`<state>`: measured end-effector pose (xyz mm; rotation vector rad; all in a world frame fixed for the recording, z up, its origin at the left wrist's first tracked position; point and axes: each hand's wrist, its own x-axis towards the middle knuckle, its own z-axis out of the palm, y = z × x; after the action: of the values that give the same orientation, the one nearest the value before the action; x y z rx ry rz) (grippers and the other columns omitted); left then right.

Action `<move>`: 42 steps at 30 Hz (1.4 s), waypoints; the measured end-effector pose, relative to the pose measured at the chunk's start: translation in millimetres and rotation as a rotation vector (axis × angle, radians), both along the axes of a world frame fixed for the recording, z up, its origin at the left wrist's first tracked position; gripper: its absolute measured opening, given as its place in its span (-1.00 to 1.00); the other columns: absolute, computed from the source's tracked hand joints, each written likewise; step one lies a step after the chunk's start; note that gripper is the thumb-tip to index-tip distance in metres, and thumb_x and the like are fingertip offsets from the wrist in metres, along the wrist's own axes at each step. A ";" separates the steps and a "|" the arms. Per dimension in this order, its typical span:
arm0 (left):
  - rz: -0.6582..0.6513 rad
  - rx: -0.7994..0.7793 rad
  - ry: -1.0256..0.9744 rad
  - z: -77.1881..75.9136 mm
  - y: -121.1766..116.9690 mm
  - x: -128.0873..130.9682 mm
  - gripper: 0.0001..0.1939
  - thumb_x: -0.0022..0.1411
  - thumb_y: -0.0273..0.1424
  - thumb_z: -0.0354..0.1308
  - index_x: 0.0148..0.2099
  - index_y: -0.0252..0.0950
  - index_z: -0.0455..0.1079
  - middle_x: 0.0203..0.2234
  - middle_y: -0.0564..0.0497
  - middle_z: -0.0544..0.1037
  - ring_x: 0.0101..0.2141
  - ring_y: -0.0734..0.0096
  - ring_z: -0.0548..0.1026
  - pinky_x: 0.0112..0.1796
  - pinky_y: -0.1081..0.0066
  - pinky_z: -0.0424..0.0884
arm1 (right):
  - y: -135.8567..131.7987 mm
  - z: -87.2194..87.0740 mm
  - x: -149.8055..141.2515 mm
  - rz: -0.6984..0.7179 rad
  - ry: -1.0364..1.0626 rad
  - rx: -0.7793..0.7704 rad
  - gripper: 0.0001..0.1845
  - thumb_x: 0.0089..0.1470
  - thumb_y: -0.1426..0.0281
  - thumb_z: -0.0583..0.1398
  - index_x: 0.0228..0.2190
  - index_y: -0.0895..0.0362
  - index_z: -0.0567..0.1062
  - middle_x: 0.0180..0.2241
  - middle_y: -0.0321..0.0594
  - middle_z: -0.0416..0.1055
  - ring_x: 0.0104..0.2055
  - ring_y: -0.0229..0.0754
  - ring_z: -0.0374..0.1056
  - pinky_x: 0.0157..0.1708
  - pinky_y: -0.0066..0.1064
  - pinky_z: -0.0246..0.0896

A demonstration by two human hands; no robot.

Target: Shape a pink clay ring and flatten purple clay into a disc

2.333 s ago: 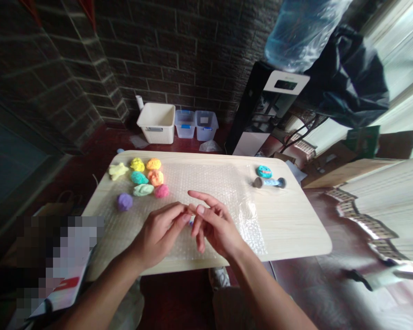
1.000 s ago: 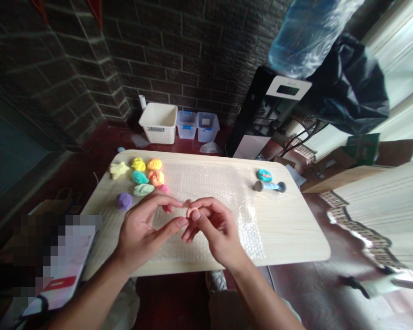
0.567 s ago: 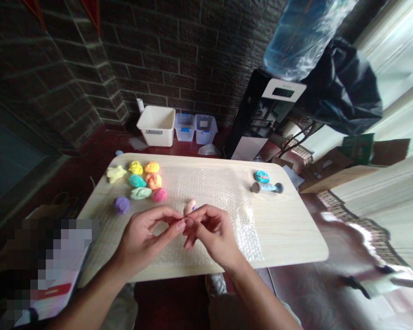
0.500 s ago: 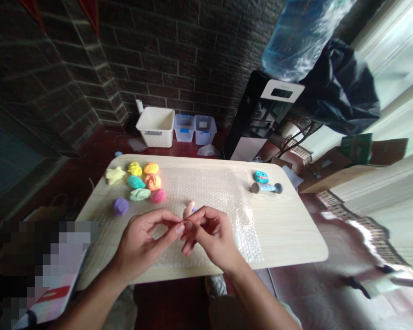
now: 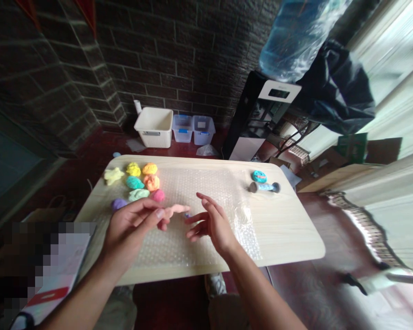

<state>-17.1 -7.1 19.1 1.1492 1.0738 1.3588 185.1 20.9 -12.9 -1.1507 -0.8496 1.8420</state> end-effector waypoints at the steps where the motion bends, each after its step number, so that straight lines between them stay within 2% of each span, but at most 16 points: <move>1: 0.007 0.007 -0.010 0.3 0.3 -0.6 -0.85 0.30 -0.34 0.34 -0.31 -0.30 0.54 -0.49 0.02 0.64 -0.49 0.42 0.58 -0.43 0.47 0.54 | 0.7 -3.3 -2.4 0.048 0.008 -0.051 -0.31 0.35 0.02 0.12 0.36 0.04 0.21 -0.36 -0.11 0.67 -0.53 -0.05 0.61 -0.60 -0.36 0.46; 2: 0.003 0.019 -0.013 0.6 0.1 -0.7 -0.85 0.30 -0.35 0.33 -0.31 -0.30 0.53 -0.49 0.03 0.63 -0.49 0.43 0.58 -0.43 0.47 0.54 | 0.8 -6.1 -5.2 0.084 0.026 -0.079 -0.31 0.36 0.01 0.11 0.37 0.02 0.21 -0.31 -0.10 0.67 -0.49 -0.05 0.62 -0.55 -0.34 0.48; 4: -0.039 0.049 0.002 0.9 -1.7 0.3 -0.85 0.32 -0.36 0.30 -0.31 -0.29 0.51 -0.48 0.03 0.63 -0.47 0.42 0.58 -0.41 0.46 0.55 | 0.0 -9.3 -10.8 0.111 0.082 -0.076 -0.37 0.35 0.01 0.12 0.28 0.08 0.34 -0.24 -0.09 0.64 -0.41 -0.05 0.64 -0.44 -0.30 0.51; 6: -0.099 0.086 0.042 0.4 -4.6 1.8 -0.86 0.34 -0.36 0.28 -0.29 -0.29 0.50 -0.47 0.02 0.62 -0.45 0.39 0.60 -0.38 0.45 0.55 | -0.6 -10.2 -14.2 0.078 0.135 -0.014 -0.46 0.32 0.04 0.17 0.12 0.15 0.48 -0.22 -0.11 0.61 -0.36 -0.09 0.62 -0.34 -0.29 0.52; 8: -0.142 0.127 0.106 -1.4 -7.4 3.0 -0.88 0.36 -0.37 0.26 -0.26 -0.28 0.50 -0.46 0.02 0.63 -0.42 0.37 0.62 -0.35 0.44 0.55 | 0.3 -10.7 -14.3 0.027 0.164 0.047 -0.53 0.29 0.08 0.21 0.02 0.18 0.54 -0.21 -0.14 0.59 -0.35 -0.14 0.58 -0.30 -0.32 0.49; 10: -0.150 0.171 0.178 -5.0 -8.5 3.6 -0.93 0.37 -0.38 0.25 -0.18 -0.28 0.52 -0.41 0.01 0.65 -0.38 0.36 0.63 -0.32 0.44 0.55 | 3.0 -12.5 -11.5 -0.024 0.158 0.085 -0.56 0.29 0.11 0.23 0.02 0.17 0.55 -0.22 -0.17 0.57 -0.36 -0.17 0.56 -0.30 -0.34 0.46; 13: -0.150 0.202 0.317 -12.5 -6.3 3.8 -0.89 0.39 -0.40 0.23 -0.08 -0.26 0.55 -0.35 0.01 0.68 -0.34 0.36 0.64 -0.29 0.45 0.52 | 8.9 -18.3 -4.7 -0.093 0.071 0.135 -0.55 0.26 0.12 0.27 0.05 0.13 0.55 -0.20 -0.18 0.56 -0.34 -0.15 0.57 -0.29 -0.34 0.45; 17: -0.211 0.170 0.458 -21.6 -0.2 5.7 -0.85 0.41 -0.39 0.19 -0.12 -0.25 0.60 -0.32 0.02 0.69 -0.34 0.39 0.61 -0.29 0.47 0.47 | 15.7 -25.1 3.3 -0.143 -0.069 0.192 -0.53 0.21 0.15 0.32 0.10 0.05 0.55 -0.17 -0.20 0.57 -0.36 -0.18 0.57 -0.32 -0.37 0.42; 22: -0.291 0.133 0.427 -28.9 3.5 16.4 -0.87 0.41 -0.35 0.21 -0.11 -0.25 0.56 -0.32 0.03 0.66 -0.33 0.39 0.58 -0.26 0.46 0.46 | 19.3 -26.5 11.1 -0.153 -0.145 0.248 -0.46 0.21 0.14 0.30 0.17 0.05 0.51 -0.18 -0.19 0.59 -0.38 -0.20 0.57 -0.36 -0.39 0.42; 25: -0.333 0.095 0.388 -32.6 3.8 25.7 -0.87 0.42 -0.32 0.21 -0.13 -0.24 0.55 -0.32 0.04 0.65 -0.30 0.38 0.58 -0.26 0.46 0.46 | 19.1 -28.2 18.2 -0.080 -0.271 0.229 -0.30 0.24 0.06 0.25 0.30 0.10 0.37 -0.35 -0.23 0.60 -0.52 -0.19 0.53 -0.49 -0.38 0.41; 27: -0.356 0.074 0.363 -34.3 3.6 31.2 -0.86 0.43 -0.30 0.21 -0.13 -0.24 0.55 -0.31 0.04 0.66 -0.28 0.37 0.60 -0.25 0.46 0.46 | 16.8 -28.8 25.3 -0.055 -0.389 0.242 -0.26 0.25 -0.01 0.23 0.30 0.13 0.35 -0.44 -0.24 0.59 -0.61 -0.20 0.47 -0.57 -0.39 0.36; 29: -0.359 0.064 0.353 -35.4 3.1 35.8 -0.84 0.43 -0.29 0.22 -0.10 -0.23 0.57 -0.28 0.03 0.67 -0.27 0.36 0.61 -0.23 0.45 0.47 | 11.9 -27.4 33.8 -0.060 -0.458 0.278 -0.29 0.26 -0.05 0.22 0.22 0.18 0.43 -0.47 -0.22 0.59 -0.63 -0.22 0.45 -0.59 -0.40 0.34; 32: -0.331 0.063 0.362 -37.1 1.3 41.7 -0.81 0.43 -0.26 0.23 -0.07 -0.21 0.61 -0.23 0.00 0.70 -0.25 0.34 0.62 -0.23 0.43 0.48 | -1.6 -21.1 46.6 -0.072 -0.413 0.322 -0.37 0.25 -0.06 0.24 0.05 0.22 0.54 -0.45 -0.17 0.61 -0.55 -0.21 0.49 -0.53 -0.41 0.37; 37: -0.242 0.037 0.336 -42.1 -2.8 49.1 -0.77 0.39 -0.23 0.28 -0.01 -0.23 0.58 -0.23 -0.03 0.71 -0.24 0.30 0.66 -0.21 0.41 0.51 | -31.7 -10.0 54.6 -0.082 -0.217 0.406 -0.54 0.21 0.09 0.36 0.01 0.13 0.62 -0.30 -0.15 0.65 -0.40 -0.20 0.56 -0.44 -0.41 0.46; 42: -0.273 0.076 0.302 -43.3 -2.5 53.9 -0.85 0.38 -0.31 0.28 -0.09 -0.25 0.59 -0.26 -0.03 0.71 -0.26 0.31 0.67 -0.21 0.41 0.54 | -41.5 -7.6 48.5 -0.079 -0.163 0.469 -0.69 0.15 0.20 0.44 -0.12 0.10 0.72 -0.38 -0.17 0.67 -0.42 -0.22 0.55 -0.40 -0.39 0.51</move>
<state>36.8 -9.6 -24.2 1.5329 1.0356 1.0410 233.6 -20.6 -20.5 -1.0199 -1.2314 1.3946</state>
